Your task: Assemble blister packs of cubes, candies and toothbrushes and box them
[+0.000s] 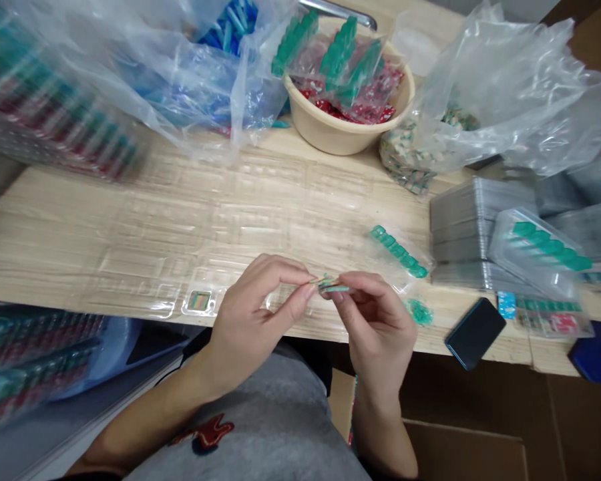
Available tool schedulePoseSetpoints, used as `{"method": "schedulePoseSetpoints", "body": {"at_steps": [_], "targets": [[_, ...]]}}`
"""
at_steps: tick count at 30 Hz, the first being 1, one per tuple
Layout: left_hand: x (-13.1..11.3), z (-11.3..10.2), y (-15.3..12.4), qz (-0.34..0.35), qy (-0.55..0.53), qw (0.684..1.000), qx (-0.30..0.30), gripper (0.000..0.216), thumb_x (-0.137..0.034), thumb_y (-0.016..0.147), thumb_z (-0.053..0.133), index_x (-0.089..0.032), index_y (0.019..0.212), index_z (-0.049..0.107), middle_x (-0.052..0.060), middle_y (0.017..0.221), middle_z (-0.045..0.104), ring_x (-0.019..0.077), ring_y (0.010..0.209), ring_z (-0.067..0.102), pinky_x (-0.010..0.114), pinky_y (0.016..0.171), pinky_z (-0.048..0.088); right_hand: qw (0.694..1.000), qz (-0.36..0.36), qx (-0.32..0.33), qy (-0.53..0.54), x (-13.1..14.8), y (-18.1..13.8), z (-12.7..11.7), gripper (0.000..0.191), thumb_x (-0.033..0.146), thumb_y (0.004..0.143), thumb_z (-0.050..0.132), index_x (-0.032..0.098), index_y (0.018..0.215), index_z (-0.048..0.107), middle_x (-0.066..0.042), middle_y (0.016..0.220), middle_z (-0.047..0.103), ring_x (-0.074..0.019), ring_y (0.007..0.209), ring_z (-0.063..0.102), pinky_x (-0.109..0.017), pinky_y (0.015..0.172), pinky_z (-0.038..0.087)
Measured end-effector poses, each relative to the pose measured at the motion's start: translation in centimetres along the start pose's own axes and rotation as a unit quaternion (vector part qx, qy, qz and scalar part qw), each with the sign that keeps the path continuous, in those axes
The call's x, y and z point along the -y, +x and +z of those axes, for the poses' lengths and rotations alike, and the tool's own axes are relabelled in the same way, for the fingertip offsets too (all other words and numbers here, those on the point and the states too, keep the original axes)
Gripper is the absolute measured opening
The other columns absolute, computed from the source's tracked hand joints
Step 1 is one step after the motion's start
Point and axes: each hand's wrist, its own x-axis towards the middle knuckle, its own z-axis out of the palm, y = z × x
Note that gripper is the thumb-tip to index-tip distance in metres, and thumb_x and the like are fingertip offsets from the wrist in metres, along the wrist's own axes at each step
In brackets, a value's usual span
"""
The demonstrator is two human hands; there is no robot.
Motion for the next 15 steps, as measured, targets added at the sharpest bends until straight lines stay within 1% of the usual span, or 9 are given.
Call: {"method": "schedulePoseSetpoints", "body": {"at_steps": [3, 5, 8, 11, 13, 15], "targets": [[-0.1, -0.06, 0.16, -0.023, 0.019, 0.999, 0.012, 0.009, -0.015, 0.088, 0.06, -0.023, 0.088, 0.064, -0.002, 0.083, 0.068, 0.0133, 0.082, 0.063, 0.026, 0.075, 0.051, 0.997, -0.053, 0.002, -0.054, -0.06, -0.18, -0.11, 0.03, 0.005, 0.084, 0.064, 0.03, 0.101, 0.07, 0.001, 0.094, 0.067, -0.0115, 0.091, 0.064, -0.026, 0.078, 0.056], [-0.08, -0.24, 0.36, -0.039, 0.012, 0.999, 0.031, 0.008, -0.017, 0.088, 0.06, -0.023, 0.087, 0.065, -0.001, 0.082, 0.069, 0.0138, 0.081, 0.064, 0.026, 0.074, 0.051, 0.995, -0.073, 0.012, -0.071, -0.13, -0.17, -0.35, 0.035, 0.003, 0.084, 0.063, 0.031, 0.103, 0.07, 0.002, 0.095, 0.068, -0.0109, 0.092, 0.063, -0.025, 0.08, 0.056], [0.1, -0.54, 0.65, -0.056, -0.029, 0.996, 0.065, 0.006, -0.02, 0.087, 0.063, -0.023, 0.088, 0.068, 0.0, 0.083, 0.071, 0.0148, 0.081, 0.065, 0.027, 0.074, 0.052, 0.994, -0.078, 0.026, -0.069, -0.2, -0.06, -0.7, 0.039, 0.001, 0.083, 0.063, 0.032, 0.105, 0.07, 0.003, 0.096, 0.068, -0.0098, 0.092, 0.064, -0.024, 0.08, 0.055], [0.33, -0.73, 0.76, -0.054, -0.067, 0.993, 0.079, 0.004, -0.021, 0.086, 0.066, -0.022, 0.087, 0.07, 0.002, 0.082, 0.071, 0.0149, 0.079, 0.066, 0.027, 0.072, 0.053, 0.995, -0.075, 0.041, -0.056, -0.21, -0.01, -0.91, 0.041, 0.001, 0.083, 0.064, 0.034, 0.106, 0.071, 0.003, 0.097, 0.069, -0.01, 0.091, 0.065, -0.024, 0.079, 0.057], [0.38, -0.72, 0.67, -0.052, -0.075, 0.993, 0.075, 0.005, -0.019, 0.086, 0.065, -0.022, 0.086, 0.07, 0.001, 0.081, 0.071, 0.0137, 0.077, 0.066, 0.025, 0.07, 0.053, 0.996, -0.069, 0.043, -0.043, -0.19, -0.08, -0.92, 0.041, 0.002, 0.082, 0.065, 0.035, 0.105, 0.072, 0.003, 0.097, 0.07, -0.0106, 0.092, 0.066, -0.025, 0.079, 0.058], [0.33, -0.57, 0.44, -0.051, -0.073, 0.995, 0.055, 0.006, -0.017, 0.086, 0.065, -0.022, 0.087, 0.068, 0.0, 0.081, 0.07, 0.0122, 0.077, 0.066, 0.023, 0.069, 0.053, 0.997, -0.064, 0.033, -0.029, -0.15, -0.24, -0.83, 0.038, 0.004, 0.083, 0.066, 0.034, 0.105, 0.072, 0.002, 0.098, 0.071, -0.0116, 0.091, 0.067, -0.026, 0.077, 0.059]]}}
